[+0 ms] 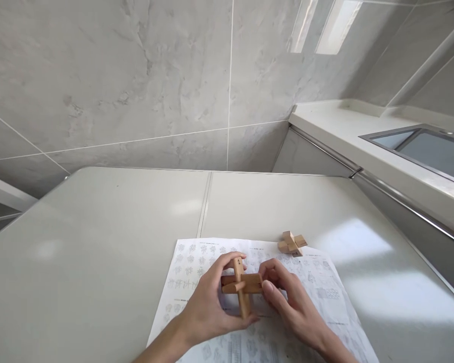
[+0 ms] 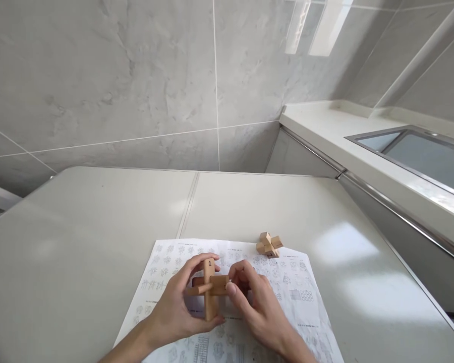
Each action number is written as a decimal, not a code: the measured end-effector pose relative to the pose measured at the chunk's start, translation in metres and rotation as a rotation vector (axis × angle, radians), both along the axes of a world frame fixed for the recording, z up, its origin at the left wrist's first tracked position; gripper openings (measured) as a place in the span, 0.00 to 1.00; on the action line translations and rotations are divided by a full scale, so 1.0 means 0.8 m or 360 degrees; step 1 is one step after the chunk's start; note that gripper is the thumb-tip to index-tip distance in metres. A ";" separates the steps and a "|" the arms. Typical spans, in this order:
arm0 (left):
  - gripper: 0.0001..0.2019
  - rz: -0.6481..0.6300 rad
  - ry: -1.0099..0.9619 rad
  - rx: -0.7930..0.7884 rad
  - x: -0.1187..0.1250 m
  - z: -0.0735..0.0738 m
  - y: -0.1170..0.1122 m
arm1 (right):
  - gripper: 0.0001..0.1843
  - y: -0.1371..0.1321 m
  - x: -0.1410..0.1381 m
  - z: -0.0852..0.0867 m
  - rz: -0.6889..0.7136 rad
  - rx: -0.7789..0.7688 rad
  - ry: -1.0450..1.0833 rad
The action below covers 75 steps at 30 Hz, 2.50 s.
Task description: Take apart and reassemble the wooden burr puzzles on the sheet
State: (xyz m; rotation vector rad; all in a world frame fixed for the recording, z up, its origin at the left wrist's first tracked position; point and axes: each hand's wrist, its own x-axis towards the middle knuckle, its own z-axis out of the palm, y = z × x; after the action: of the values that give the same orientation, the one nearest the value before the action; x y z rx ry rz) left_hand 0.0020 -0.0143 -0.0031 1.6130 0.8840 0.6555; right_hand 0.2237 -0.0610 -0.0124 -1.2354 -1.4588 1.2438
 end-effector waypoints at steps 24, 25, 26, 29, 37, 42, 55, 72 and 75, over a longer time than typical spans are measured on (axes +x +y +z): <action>0.54 -0.0031 0.0045 0.0345 -0.001 -0.012 -0.004 | 0.33 -0.007 -0.024 -0.004 -0.0034 -0.0449 0.0233; 0.54 -0.0038 0.0041 0.0308 -0.001 -0.011 -0.004 | 0.34 -0.007 -0.025 -0.005 -0.0049 -0.0417 0.0194; 0.54 -0.0046 0.0040 0.0261 -0.002 -0.010 -0.005 | 0.35 -0.007 -0.026 -0.007 -0.0056 -0.0408 0.0174; 0.55 -0.0018 -0.0007 0.0159 -0.004 -0.008 -0.007 | 0.36 -0.007 -0.026 -0.010 -0.0033 -0.0499 0.0204; 0.41 -0.0049 -0.0320 0.0140 -0.003 -0.008 -0.012 | 0.39 -0.006 -0.025 -0.013 -0.0005 -0.0653 0.0357; 0.25 0.0044 -0.0406 0.0078 0.000 -0.001 -0.007 | 0.36 -0.006 -0.024 -0.013 -0.0116 -0.0687 0.0505; 0.09 0.0178 -0.0464 -0.0337 0.001 0.006 0.000 | 0.33 -0.006 -0.027 -0.019 -0.0305 -0.0650 0.0706; 0.17 0.0758 0.0430 0.0367 -0.041 0.004 0.060 | 0.35 -0.002 -0.022 -0.009 -0.0456 -0.0674 0.0852; 0.16 0.0768 0.0587 0.0498 -0.048 0.000 0.067 | 0.34 -0.003 -0.020 -0.012 -0.0381 -0.0701 0.0855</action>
State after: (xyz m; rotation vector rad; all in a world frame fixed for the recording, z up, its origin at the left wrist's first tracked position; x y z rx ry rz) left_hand -0.0366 0.0392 -0.0034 1.8477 1.5316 0.8766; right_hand 0.2075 -0.0636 -0.0218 -1.1808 -0.6515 1.6201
